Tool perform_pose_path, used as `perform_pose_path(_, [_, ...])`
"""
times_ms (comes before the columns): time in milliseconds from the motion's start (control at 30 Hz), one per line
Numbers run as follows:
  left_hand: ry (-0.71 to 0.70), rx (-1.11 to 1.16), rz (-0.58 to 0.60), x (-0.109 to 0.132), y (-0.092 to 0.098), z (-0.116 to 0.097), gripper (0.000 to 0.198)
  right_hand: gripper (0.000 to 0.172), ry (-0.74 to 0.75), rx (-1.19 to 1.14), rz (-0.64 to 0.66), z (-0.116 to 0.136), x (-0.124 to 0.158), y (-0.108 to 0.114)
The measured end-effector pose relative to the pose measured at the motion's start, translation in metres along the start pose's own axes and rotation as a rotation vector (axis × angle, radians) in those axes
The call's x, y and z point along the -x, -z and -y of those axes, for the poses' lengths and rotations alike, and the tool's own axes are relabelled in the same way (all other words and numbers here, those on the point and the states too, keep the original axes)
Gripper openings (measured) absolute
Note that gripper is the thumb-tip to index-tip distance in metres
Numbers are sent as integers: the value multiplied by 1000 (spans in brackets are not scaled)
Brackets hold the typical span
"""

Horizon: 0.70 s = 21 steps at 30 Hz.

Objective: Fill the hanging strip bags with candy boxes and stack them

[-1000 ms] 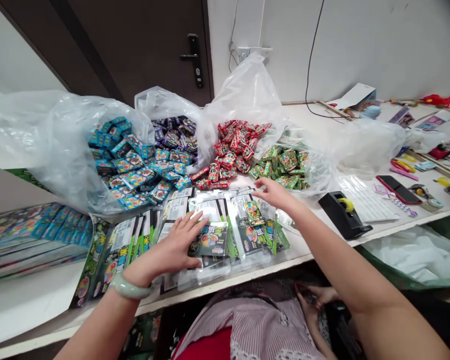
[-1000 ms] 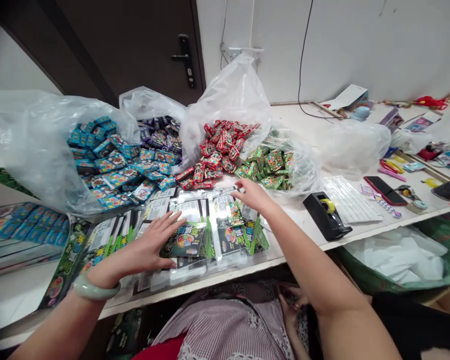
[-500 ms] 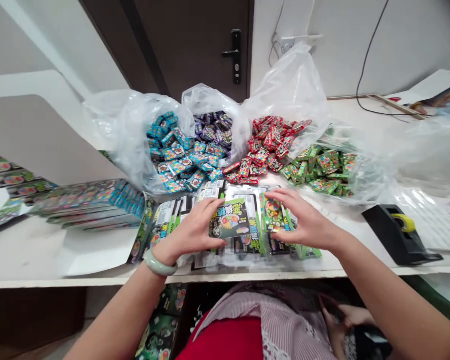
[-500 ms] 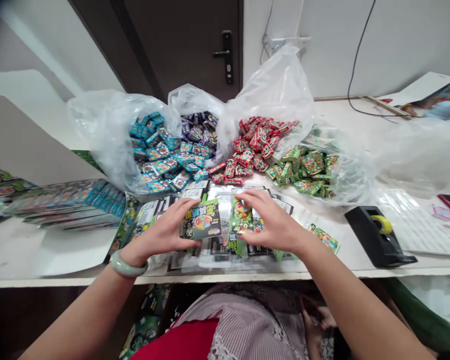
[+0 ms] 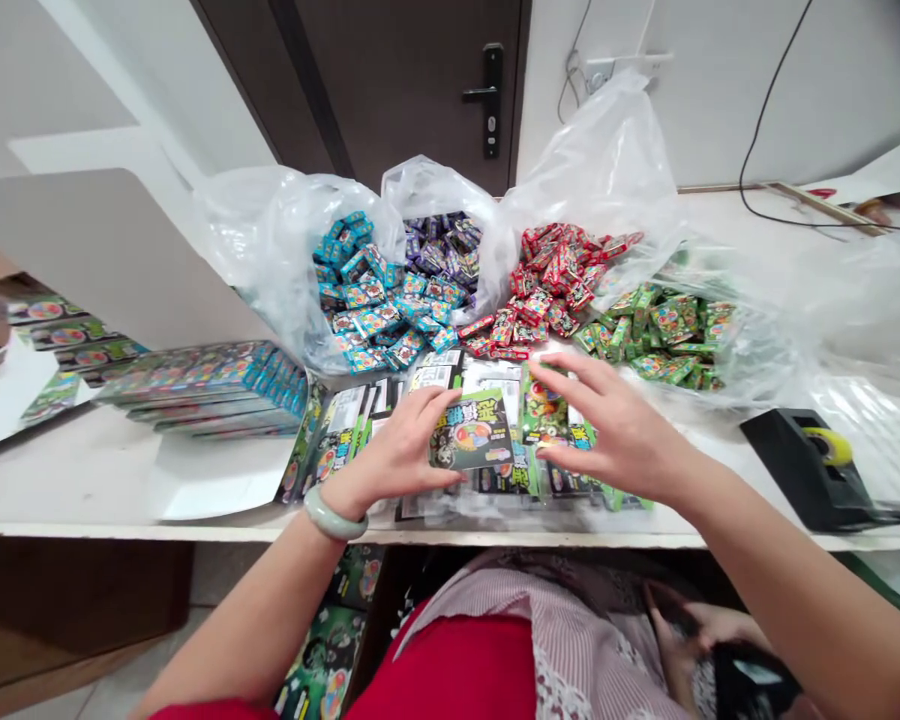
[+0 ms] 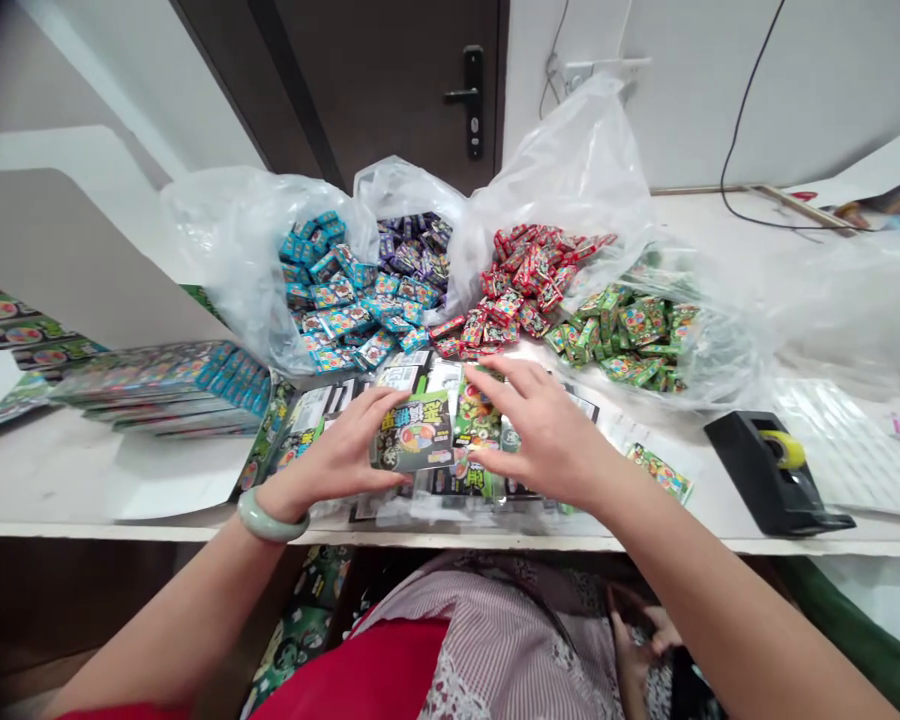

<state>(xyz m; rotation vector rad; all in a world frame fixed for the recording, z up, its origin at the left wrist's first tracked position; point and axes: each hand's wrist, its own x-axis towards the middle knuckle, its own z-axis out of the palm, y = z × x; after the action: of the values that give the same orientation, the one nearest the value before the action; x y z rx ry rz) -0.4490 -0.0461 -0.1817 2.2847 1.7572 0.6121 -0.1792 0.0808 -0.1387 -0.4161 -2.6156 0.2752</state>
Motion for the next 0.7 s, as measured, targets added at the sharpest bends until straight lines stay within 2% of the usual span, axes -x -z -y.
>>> perform_pose_path(267, [-18,64,-21,5,2,2,94,62,-30,96,133,3,4,-17])
perform_pose_path(500, [-10,31,-5,3,-1,0,97,63,-120,141,-28,8,3,-15])
perform_pose_path(700, [-26,4,-35,5,-4,2,96,60,-36,87,141,13,8,-23])
